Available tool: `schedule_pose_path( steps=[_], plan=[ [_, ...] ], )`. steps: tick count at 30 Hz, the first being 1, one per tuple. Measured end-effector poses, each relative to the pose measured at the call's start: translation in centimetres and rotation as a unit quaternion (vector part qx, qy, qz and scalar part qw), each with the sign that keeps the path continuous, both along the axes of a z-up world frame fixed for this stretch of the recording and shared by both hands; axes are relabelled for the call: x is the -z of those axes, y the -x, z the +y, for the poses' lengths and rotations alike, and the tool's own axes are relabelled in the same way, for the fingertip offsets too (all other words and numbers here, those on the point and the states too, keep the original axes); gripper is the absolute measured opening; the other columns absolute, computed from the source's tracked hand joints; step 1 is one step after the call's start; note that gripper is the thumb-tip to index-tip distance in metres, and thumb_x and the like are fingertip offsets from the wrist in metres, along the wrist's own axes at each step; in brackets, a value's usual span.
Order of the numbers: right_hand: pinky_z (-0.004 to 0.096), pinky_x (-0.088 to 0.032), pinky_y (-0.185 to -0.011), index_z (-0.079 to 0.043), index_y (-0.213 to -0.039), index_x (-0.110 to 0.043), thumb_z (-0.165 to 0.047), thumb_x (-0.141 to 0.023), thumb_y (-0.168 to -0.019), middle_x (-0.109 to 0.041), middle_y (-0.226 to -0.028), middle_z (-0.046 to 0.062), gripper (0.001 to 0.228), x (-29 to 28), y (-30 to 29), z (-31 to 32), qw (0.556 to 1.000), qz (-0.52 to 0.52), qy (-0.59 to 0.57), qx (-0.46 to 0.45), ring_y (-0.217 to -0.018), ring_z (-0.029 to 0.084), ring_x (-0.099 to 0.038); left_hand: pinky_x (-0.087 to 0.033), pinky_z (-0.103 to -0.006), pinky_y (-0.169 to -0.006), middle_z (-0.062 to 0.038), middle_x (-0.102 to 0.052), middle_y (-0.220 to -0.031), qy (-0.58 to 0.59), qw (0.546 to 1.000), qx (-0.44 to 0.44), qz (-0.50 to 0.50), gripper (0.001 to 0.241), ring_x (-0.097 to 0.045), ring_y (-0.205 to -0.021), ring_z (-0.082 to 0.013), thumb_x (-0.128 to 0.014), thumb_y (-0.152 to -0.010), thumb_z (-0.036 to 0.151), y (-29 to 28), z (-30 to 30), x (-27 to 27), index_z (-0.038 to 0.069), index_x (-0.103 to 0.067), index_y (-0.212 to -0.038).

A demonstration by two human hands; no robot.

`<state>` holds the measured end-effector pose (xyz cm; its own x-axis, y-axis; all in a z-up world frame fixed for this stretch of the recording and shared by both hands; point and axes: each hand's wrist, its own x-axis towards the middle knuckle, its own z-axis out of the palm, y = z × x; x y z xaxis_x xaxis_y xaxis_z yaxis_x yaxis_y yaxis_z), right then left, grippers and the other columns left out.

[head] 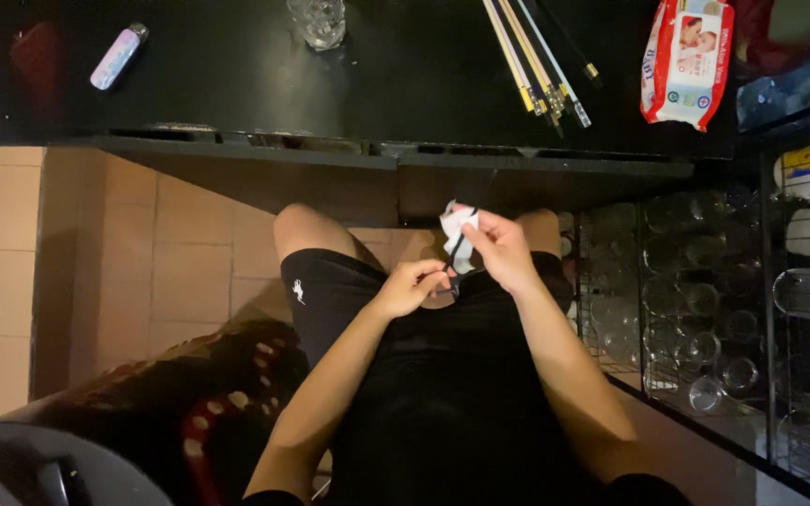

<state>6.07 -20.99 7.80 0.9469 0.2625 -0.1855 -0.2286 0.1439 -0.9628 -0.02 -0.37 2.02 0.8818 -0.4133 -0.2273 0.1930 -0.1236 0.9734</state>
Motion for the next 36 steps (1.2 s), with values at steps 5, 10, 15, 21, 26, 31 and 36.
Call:
schedule_pose_path(
  steps=[5, 10, 15, 21, 26, 31, 36],
  plan=[
    [0.026, -0.059, -0.082, 0.004, -0.115, -0.073, -0.008, -0.070, -0.097, -0.078, -0.104, 0.007, 0.022, -0.2, -0.9, -0.8, 0.995, -0.021, 0.032, 0.087, -0.089, 0.011, -0.073, -0.054, -0.0265, -0.064, -0.001, -0.076, -0.087, -0.018, 0.999, 0.023, 0.023, 0.020, -0.065, -0.067, -0.0084, -0.061, -0.101, 0.019, -0.2, -0.2, -1.6, 0.007, -0.075, -0.111],
    [0.022, -0.053, -0.079, 0.002, -0.124, -0.074, -0.010, -0.065, -0.105, -0.077, -0.103, 0.006, 0.024, -4.8, -3.0, -1.9, 0.984, -0.055, 0.053, 0.162, -0.086, 0.008, -0.067, -0.055, -0.0261, -0.065, -0.001, -0.075, -0.089, -0.006, 1.000, 0.005, 0.024, 0.021, -0.065, -0.068, -0.0090, -0.061, -0.102, 0.019, -0.2, -0.3, -1.4, 0.005, -0.074, -0.112],
    [0.022, -0.056, -0.085, 0.003, -0.124, -0.070, -0.010, -0.067, -0.102, -0.076, -0.108, 0.007, 0.026, -4.7, -3.3, -1.4, 0.984, -0.099, 0.036, 0.146, -0.095, 0.009, -0.070, -0.054, -0.0253, -0.065, 0.000, -0.075, -0.088, -0.024, 1.000, -0.002, 0.016, 0.023, -0.065, -0.068, -0.0082, -0.062, -0.102, 0.019, -0.2, -0.1, -0.8, 0.006, -0.074, -0.116],
    [0.023, -0.057, -0.077, 0.000, -0.121, -0.073, -0.014, -0.066, -0.102, -0.077, -0.102, 0.005, 0.025, -2.6, -1.4, -0.2, 0.988, -0.029, 0.059, 0.137, -0.086, 0.008, -0.071, -0.055, -0.0260, -0.066, 0.000, -0.076, -0.089, 0.000, 1.000, 0.003, 0.017, 0.022, -0.065, -0.070, -0.0081, -0.064, -0.100, 0.018, 0.3, -0.1, 1.0, 0.006, -0.076, -0.114],
    [0.023, -0.053, -0.066, 0.000, -0.109, -0.078, -0.016, -0.070, -0.100, -0.077, -0.089, 0.002, 0.020, 3.6, 1.4, 0.7, 0.993, 0.009, 0.100, 0.054, -0.073, 0.005, -0.065, -0.056, -0.0262, -0.066, -0.001, -0.075, -0.087, 0.004, 1.000, -0.006, 0.011, 0.023, -0.065, -0.069, -0.0085, -0.062, -0.101, 0.020, 0.1, -0.1, 1.3, 0.007, -0.075, -0.114],
    [0.024, -0.050, -0.063, 0.000, -0.100, -0.079, -0.014, -0.077, -0.094, -0.075, -0.084, 0.001, 0.015, 5.3, 1.8, -0.7, 0.989, -0.016, 0.149, -0.016, -0.071, 0.005, -0.063, -0.052, -0.0252, -0.064, -0.001, -0.076, -0.086, 0.034, 0.998, -0.044, -0.019, 0.016, -0.063, -0.068, -0.0073, -0.070, -0.098, 0.016, -0.3, 0.1, 2.4, 0.003, -0.077, -0.104],
    [0.021, -0.050, -0.066, 0.000, -0.099, -0.077, -0.010, -0.075, -0.094, -0.074, -0.084, -0.001, 0.011, -0.8, -1.5, -2.7, 0.986, -0.062, 0.112, 0.105, -0.072, 0.004, -0.063, -0.051, -0.0231, -0.067, 0.000, -0.077, -0.086, 0.038, 0.994, -0.096, -0.035, 0.016, -0.064, -0.073, -0.0043, -0.080, -0.090, 0.012, -0.5, -0.1, 2.6, 0.002, -0.077, -0.101]
  ],
)
